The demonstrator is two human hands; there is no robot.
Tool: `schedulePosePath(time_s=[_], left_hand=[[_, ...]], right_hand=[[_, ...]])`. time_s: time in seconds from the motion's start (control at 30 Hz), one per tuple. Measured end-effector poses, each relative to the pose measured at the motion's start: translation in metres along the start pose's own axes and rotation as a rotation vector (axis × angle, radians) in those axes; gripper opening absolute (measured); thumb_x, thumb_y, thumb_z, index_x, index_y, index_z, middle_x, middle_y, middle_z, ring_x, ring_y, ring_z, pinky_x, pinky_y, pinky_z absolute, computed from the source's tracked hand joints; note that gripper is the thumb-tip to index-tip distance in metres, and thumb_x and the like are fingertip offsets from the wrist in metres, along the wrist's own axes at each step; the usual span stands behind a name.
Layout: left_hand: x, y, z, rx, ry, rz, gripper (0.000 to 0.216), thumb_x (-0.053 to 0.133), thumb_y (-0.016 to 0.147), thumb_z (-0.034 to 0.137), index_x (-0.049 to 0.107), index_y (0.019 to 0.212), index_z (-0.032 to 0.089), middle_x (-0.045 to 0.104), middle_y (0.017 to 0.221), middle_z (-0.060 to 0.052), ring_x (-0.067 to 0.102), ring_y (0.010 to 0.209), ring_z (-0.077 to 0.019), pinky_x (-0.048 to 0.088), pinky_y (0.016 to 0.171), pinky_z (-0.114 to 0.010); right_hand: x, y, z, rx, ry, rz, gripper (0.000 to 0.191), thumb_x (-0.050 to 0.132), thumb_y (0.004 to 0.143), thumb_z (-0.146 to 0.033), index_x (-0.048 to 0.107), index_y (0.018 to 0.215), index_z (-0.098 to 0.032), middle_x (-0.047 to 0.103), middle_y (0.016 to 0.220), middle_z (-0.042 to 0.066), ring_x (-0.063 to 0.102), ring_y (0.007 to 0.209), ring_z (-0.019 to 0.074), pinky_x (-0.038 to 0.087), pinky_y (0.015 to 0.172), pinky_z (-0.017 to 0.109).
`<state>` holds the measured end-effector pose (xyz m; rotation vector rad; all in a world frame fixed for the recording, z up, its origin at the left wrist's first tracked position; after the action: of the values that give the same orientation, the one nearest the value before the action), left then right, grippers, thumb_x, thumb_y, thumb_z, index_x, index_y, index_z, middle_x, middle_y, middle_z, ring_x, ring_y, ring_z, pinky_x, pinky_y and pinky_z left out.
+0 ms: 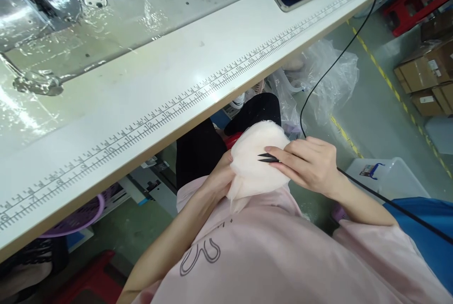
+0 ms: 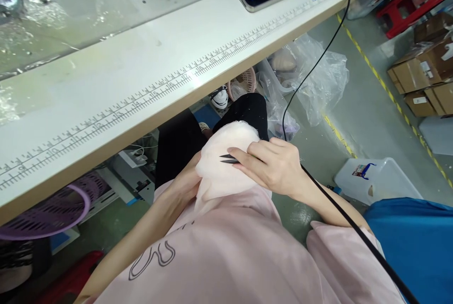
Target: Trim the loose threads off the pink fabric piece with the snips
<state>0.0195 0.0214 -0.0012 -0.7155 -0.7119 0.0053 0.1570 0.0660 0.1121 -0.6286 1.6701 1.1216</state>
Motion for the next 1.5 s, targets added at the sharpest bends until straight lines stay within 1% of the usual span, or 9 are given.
schedulePosePath(time_s=[0.17,0.33,0.67,0.8,0.97,1.23,1.3,1.37,1.5], left_hand=[[0.000,-0.001,0.000,0.020,-0.004,0.002,0.032,0.083,0.056,0.016,0.077,0.088,0.019,0.077,0.090,-0.007,0.071,0.089,-0.0304,0.059,0.072,-0.035],[-0.003,-0.001,-0.001,0.045,0.034,0.011,0.032,0.084,0.056,0.015,0.077,0.088,0.019,0.077,0.092,-0.007,0.071,0.089,-0.0297,0.059,0.070,-0.033],[-0.003,0.000,-0.007,0.044,0.022,-0.051,0.029,0.081,0.064,0.017,0.077,0.092,0.024,0.077,0.095,-0.006,0.072,0.084,-0.0274,0.058,0.074,-0.035],[-0.003,0.000,-0.006,0.048,0.014,-0.048,0.032,0.083,0.061,0.018,0.077,0.091,0.024,0.077,0.095,-0.005,0.072,0.085,-0.0279,0.058,0.070,-0.033],[-0.001,0.000,-0.003,0.047,0.023,-0.002,0.027,0.086,0.056,0.017,0.077,0.081,0.023,0.077,0.087,-0.003,0.071,0.089,-0.0284,0.058,0.069,-0.031],[-0.001,0.000,-0.004,0.054,0.016,-0.009,0.030,0.083,0.056,0.013,0.076,0.085,0.021,0.077,0.087,-0.005,0.070,0.089,-0.0275,0.058,0.070,-0.031],[-0.003,0.000,-0.004,0.057,0.021,0.007,0.031,0.083,0.055,0.014,0.077,0.084,0.021,0.077,0.084,-0.004,0.071,0.086,-0.0276,0.058,0.067,-0.031],[-0.004,0.000,-0.004,0.061,0.027,0.015,0.031,0.084,0.054,0.015,0.077,0.084,0.021,0.077,0.082,-0.003,0.071,0.084,-0.0282,0.057,0.064,-0.030],[-0.003,0.000,-0.005,0.070,0.029,0.003,0.034,0.084,0.055,0.015,0.078,0.087,0.022,0.077,0.087,-0.004,0.071,0.086,-0.0277,0.057,0.064,-0.029]], right_hand=[[-0.001,0.004,-0.003,-0.038,-0.052,0.012,0.022,0.061,0.092,-0.029,0.065,0.111,-0.018,0.059,0.064,-0.004,0.049,0.057,0.0083,0.027,0.054,0.028],[-0.002,0.002,-0.004,-0.049,-0.129,0.005,0.022,0.061,0.093,-0.030,0.065,0.112,-0.020,0.058,0.062,-0.005,0.046,0.055,0.0079,0.025,0.054,0.029],[0.001,0.008,-0.010,-0.070,-0.144,0.042,0.021,0.064,0.091,-0.029,0.067,0.109,-0.019,0.056,0.062,-0.005,0.042,0.055,0.0082,0.025,0.054,0.030],[0.000,0.007,-0.010,-0.078,-0.132,0.041,0.021,0.063,0.092,-0.028,0.067,0.110,-0.019,0.054,0.062,-0.005,0.042,0.055,0.0083,0.024,0.055,0.031],[0.000,0.007,-0.010,-0.084,-0.136,0.044,0.020,0.066,0.090,-0.028,0.067,0.108,-0.019,0.057,0.061,-0.006,0.041,0.054,0.0078,0.024,0.054,0.030],[0.004,0.001,-0.008,-0.064,-0.081,0.064,0.023,0.067,0.088,-0.024,0.066,0.111,-0.020,0.054,0.059,-0.006,0.043,0.054,0.0082,0.022,0.053,0.031],[0.002,0.000,-0.005,-0.026,-0.064,0.082,0.022,0.066,0.089,-0.025,0.067,0.110,-0.020,0.055,0.058,-0.005,0.045,0.054,0.0083,0.024,0.052,0.030],[0.000,0.001,0.001,0.065,-0.005,0.094,0.020,0.063,0.090,-0.026,0.067,0.109,-0.019,0.059,0.061,-0.003,0.047,0.055,0.0086,0.027,0.052,0.028],[0.002,0.006,0.010,0.258,0.303,0.027,0.025,0.066,0.087,-0.035,0.068,0.104,-0.017,0.068,0.075,0.001,0.052,0.056,0.0087,0.038,0.055,0.025]])
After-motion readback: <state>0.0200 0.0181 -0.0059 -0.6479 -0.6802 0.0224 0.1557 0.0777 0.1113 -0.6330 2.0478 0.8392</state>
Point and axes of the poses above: each hand's wrist, its own y-axis towards the middle knuckle, its own x-axis out of the palm, z = x × y, the point moved 5 cm from there along y, towards the middle knuckle
